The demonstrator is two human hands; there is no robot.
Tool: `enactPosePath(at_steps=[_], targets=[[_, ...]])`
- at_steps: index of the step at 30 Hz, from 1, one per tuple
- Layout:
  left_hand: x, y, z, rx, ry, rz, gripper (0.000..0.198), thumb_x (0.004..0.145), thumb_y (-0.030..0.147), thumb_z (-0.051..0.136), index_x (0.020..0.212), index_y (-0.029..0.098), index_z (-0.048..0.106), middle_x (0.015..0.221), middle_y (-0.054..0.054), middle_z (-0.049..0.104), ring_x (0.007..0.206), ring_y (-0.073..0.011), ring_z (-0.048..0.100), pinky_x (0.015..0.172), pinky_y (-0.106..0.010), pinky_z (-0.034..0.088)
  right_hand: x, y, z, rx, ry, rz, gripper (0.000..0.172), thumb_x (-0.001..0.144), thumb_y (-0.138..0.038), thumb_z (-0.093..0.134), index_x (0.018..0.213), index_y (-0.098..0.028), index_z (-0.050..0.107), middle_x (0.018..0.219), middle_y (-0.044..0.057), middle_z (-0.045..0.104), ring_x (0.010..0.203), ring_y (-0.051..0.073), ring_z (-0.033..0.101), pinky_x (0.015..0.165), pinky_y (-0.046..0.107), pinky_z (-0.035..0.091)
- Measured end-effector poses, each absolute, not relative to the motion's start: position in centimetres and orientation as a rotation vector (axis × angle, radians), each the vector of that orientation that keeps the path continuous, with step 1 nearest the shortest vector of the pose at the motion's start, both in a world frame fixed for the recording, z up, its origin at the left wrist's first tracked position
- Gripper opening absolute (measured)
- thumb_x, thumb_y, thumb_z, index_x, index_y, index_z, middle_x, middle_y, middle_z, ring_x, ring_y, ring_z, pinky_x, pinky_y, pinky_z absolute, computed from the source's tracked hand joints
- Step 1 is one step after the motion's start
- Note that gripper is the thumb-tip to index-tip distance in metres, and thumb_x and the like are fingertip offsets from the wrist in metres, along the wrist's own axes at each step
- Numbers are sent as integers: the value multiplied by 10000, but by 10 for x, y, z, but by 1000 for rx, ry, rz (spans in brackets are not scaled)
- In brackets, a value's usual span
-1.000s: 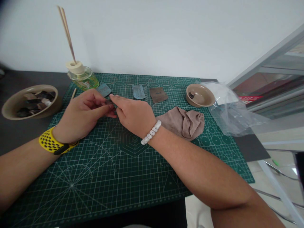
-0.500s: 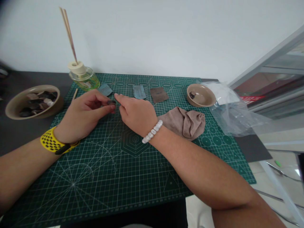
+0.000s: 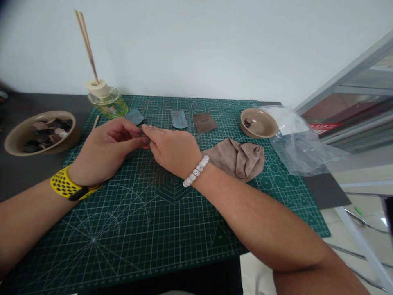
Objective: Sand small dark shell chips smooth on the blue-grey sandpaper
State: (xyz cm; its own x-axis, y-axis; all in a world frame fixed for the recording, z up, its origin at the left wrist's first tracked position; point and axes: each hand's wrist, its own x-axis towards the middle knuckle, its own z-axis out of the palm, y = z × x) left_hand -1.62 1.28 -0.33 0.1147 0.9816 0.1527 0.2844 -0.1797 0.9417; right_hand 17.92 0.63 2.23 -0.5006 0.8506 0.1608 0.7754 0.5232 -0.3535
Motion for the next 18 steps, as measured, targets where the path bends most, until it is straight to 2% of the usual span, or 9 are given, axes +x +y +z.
enactPosePath(at_steps=[7, 18], targets=[[-14, 14, 0, 1523, 1183, 1171, 215, 821, 205, 849, 821, 261, 642, 743, 47, 711, 677, -172, 737, 661, -311, 557, 180, 5, 25, -1452, -2433, 268, 542, 1106, -117, 525, 1615, -214, 683, 1570, 97, 743, 1334, 269, 809, 1075, 381, 658], [-14, 13, -3, 1478, 1166, 1205, 204, 855, 201, 853, 837, 237, 653, 771, 35, 721, 695, -171, 734, 678, -323, 571, 180, 5, 25, -1390, -2445, 297, 562, 1102, -100, 514, 1621, -235, 678, 1583, 62, 741, 1382, 243, 782, 1088, 348, 640]])
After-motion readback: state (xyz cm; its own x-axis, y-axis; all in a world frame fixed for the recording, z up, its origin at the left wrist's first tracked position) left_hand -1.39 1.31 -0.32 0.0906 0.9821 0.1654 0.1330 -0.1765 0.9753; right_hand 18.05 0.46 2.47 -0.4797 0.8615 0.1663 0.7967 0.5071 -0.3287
